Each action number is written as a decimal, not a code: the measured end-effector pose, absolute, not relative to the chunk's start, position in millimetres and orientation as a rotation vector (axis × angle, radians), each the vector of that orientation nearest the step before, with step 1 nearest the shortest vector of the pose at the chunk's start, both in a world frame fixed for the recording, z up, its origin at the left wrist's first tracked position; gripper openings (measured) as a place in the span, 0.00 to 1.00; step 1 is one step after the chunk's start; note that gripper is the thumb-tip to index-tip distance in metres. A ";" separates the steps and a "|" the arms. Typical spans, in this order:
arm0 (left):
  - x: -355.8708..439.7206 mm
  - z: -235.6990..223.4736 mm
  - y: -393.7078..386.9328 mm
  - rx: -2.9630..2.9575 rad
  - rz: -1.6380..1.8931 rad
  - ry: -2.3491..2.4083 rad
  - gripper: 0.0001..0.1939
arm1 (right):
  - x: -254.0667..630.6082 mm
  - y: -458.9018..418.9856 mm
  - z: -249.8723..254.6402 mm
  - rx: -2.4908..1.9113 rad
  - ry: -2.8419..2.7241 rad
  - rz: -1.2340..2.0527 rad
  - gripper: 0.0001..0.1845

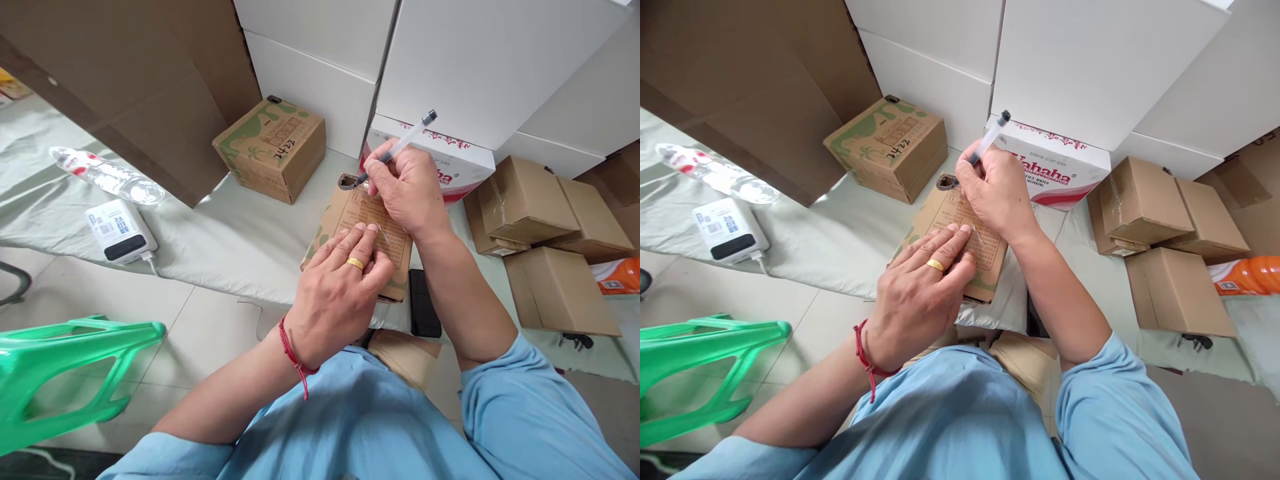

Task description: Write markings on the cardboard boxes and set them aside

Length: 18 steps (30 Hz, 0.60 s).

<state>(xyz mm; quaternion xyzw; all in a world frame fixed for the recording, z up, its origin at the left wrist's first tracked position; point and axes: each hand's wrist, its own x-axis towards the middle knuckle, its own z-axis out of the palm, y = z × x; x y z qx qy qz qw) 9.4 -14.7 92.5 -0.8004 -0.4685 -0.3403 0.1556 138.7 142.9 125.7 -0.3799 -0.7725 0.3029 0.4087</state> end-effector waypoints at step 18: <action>8.5 88.5 -14.2 -2.331 -1.040 -1.373 0.14 | 138.9 145.4 118.4 -0.947 -1.812 0.687 0.16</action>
